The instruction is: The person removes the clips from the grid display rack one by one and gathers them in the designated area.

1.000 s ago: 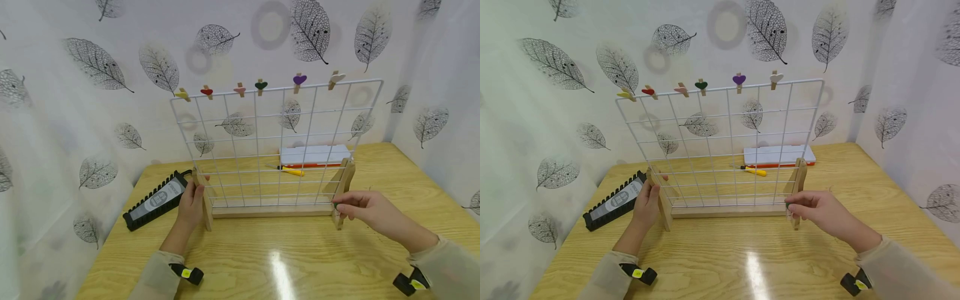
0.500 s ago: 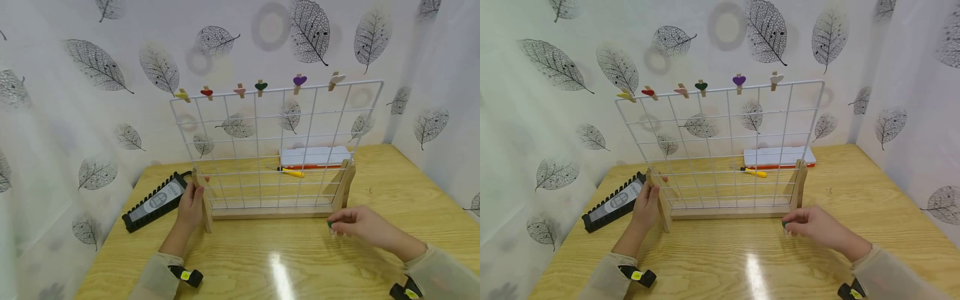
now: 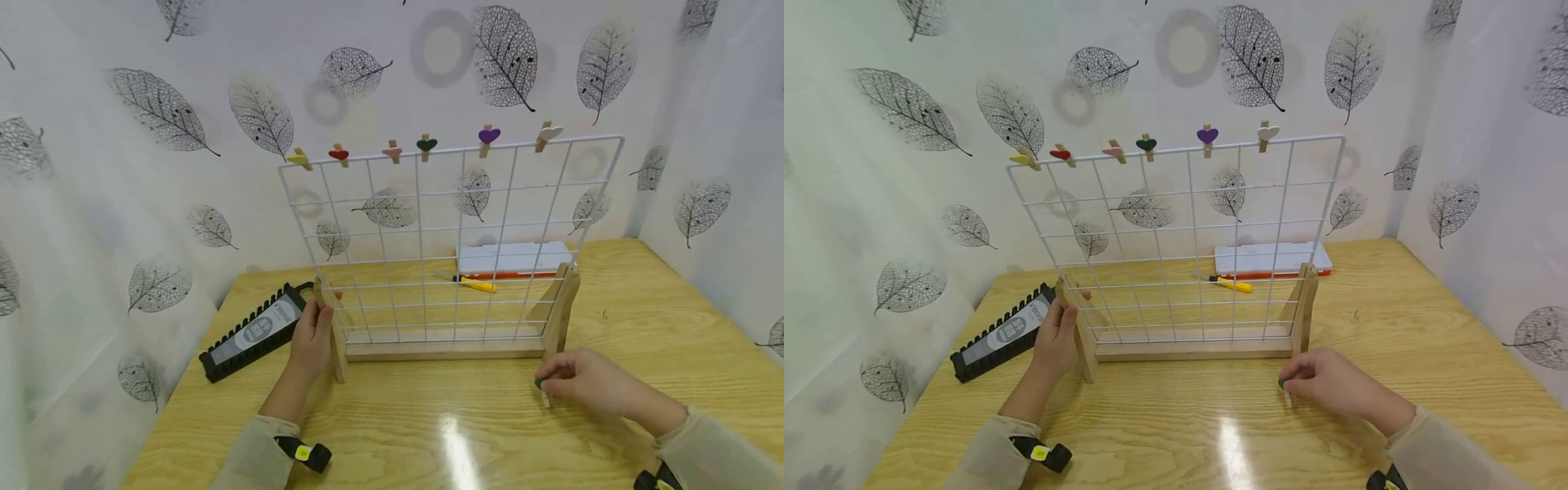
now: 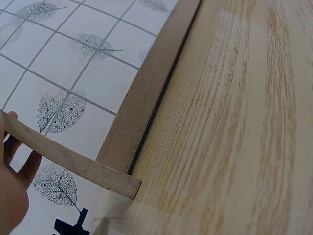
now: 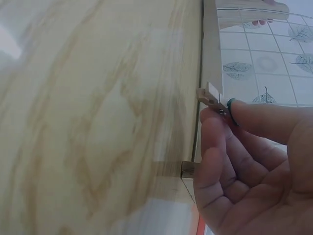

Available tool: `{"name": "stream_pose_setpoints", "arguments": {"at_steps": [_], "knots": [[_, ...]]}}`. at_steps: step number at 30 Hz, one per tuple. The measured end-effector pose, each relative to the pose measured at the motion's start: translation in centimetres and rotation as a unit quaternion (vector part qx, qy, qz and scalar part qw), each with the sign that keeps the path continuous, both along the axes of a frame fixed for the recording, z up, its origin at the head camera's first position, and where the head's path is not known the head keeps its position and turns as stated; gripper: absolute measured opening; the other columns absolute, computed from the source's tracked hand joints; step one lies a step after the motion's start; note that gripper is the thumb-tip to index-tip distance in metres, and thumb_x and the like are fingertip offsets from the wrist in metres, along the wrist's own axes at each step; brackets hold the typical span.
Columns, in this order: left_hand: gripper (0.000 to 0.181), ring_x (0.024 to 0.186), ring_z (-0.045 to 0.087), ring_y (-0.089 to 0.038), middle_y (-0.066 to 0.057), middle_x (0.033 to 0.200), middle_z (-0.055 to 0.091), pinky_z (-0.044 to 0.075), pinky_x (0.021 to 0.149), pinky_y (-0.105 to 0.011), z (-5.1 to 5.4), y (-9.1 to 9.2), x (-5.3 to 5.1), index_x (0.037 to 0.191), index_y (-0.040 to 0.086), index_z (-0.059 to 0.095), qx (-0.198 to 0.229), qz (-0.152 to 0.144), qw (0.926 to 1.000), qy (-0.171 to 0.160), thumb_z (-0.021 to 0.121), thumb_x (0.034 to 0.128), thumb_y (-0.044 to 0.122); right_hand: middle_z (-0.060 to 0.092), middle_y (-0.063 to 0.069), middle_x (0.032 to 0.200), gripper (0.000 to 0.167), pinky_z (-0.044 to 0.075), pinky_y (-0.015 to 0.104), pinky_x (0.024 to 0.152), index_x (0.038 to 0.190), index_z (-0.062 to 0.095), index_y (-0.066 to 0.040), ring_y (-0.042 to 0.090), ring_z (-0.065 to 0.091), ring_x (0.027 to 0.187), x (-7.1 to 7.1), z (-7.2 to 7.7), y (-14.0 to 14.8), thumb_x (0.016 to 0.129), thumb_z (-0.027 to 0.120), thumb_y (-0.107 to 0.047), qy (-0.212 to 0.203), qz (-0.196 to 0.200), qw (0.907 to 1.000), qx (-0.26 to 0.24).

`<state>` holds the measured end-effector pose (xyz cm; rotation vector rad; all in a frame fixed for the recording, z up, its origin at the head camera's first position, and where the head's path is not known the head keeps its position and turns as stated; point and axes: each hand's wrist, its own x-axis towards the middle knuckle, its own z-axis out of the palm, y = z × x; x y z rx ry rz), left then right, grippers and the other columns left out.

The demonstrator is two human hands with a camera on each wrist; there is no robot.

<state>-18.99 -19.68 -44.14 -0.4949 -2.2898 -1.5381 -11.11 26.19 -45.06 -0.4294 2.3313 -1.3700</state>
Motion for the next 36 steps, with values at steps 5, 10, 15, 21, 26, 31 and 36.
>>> {"name": "stream_pose_setpoints", "arguments": {"at_steps": [5, 10, 15, 21, 26, 31, 36], "knots": [[0.031, 0.091, 0.052, -0.023, -0.015, 0.136, 0.059, 0.043, 0.079, -0.025, 0.0, 0.1, 0.1, 0.136, 0.001, 0.054, 0.004, 0.001, 1.0, 0.001, 0.039, 0.1097, 0.008, 0.071, 0.009, 0.094, 0.021, 0.056, 0.027, 0.069, 0.109, 0.07, 0.007, 0.008, 0.066, 0.08, 0.1, 0.0, -0.3, 0.096, 0.068, -0.009, 0.003, 0.004, 1.0, 0.001], [0.031, 0.096, 0.053, -0.028, -0.016, 0.138, 0.058, 0.043, 0.081, -0.022, 0.0, 0.1, 0.1, 0.136, 0.0, 0.053, 0.009, 0.0, 1.0, 0.003, 0.04, 0.1096, 0.008, 0.072, 0.007, 0.096, 0.019, 0.054, 0.024, 0.069, 0.107, 0.073, 0.003, 0.004, 0.062, 0.08, 0.3, -0.4, -0.5, 0.095, 0.07, -0.011, 0.007, -0.003, 0.9999, 0.015], [0.031, 0.101, 0.054, -0.03, -0.015, 0.14, 0.057, 0.042, 0.083, -0.023, 0.0, 0.0, 0.1, 0.137, 0.003, 0.054, 0.005, 0.001, 1.0, -0.004, 0.04, 0.11, 0.01, 0.072, 0.007, 0.097, 0.02, 0.054, 0.024, 0.068, 0.107, 0.073, 0.002, 0.003, 0.061, 0.08, 0.4, -1.0, -0.6, 0.095, 0.071, -0.013, 0.003, -0.018, 0.9997, 0.018], [0.032, 0.101, 0.054, -0.028, -0.015, 0.14, 0.056, 0.043, 0.085, -0.027, -0.1, -0.1, 0.2, 0.138, 0.005, 0.054, -0.004, 0.002, 1.0, -0.006, 0.039, 0.1106, 0.012, 0.072, 0.005, 0.094, 0.022, 0.053, 0.024, 0.066, 0.109, 0.073, 0.003, 0.004, 0.061, 0.077, 0.4, -1.2, -0.7, 0.095, 0.071, -0.013, -0.003, -0.024, 0.9993, 0.029], [0.032, 0.095, 0.052, -0.026, -0.014, 0.14, 0.056, 0.043, 0.081, -0.029, 0.0, -0.1, 0.2, 0.138, 0.005, 0.054, -0.006, 0.005, 0.9999, -0.007, 0.038, 0.1106, 0.012, 0.072, 0.004, 0.094, 0.023, 0.049, 0.023, 0.061, 0.11, 0.073, 0.003, 0.004, 0.057, 0.071, 0.4, -1.1, -0.8, 0.095, 0.07, -0.014, -0.004, -0.025, 0.9988, 0.042], [0.032, 0.095, 0.052, -0.027, -0.016, 0.139, 0.055, 0.044, 0.081, -0.029, 0.1, 0.0, 0.1, 0.138, 0.004, 0.053, -0.003, -0.001, 1.0, -0.004, 0.039, 0.1104, 0.011, 0.071, 0.003, 0.089, 0.024, 0.047, 0.024, 0.057, 0.111, 0.073, 0.002, 0.007, 0.055, 0.065, 0.5, -1.0, -0.9, 0.095, 0.07, -0.016, 0.0, -0.024, 0.9981, 0.056], [0.032, 0.088, 0.05, -0.024, -0.018, 0.135, 0.056, 0.043, 0.077, -0.029, 0.1, 0.1, 0.1, 0.138, 0.003, 0.053, -0.006, -0.004, 1.0, 0.003, 0.039, 0.1106, 0.012, 0.068, 0.004, 0.085, 0.033, 0.049, 0.028, 0.056, 0.118, 0.068, 0.005, 0.013, 0.058, 0.064, 0.4, -0.5, -0.9, 0.099, 0.067, -0.023, -0.005, -0.021, 0.9982, 0.055]]}}
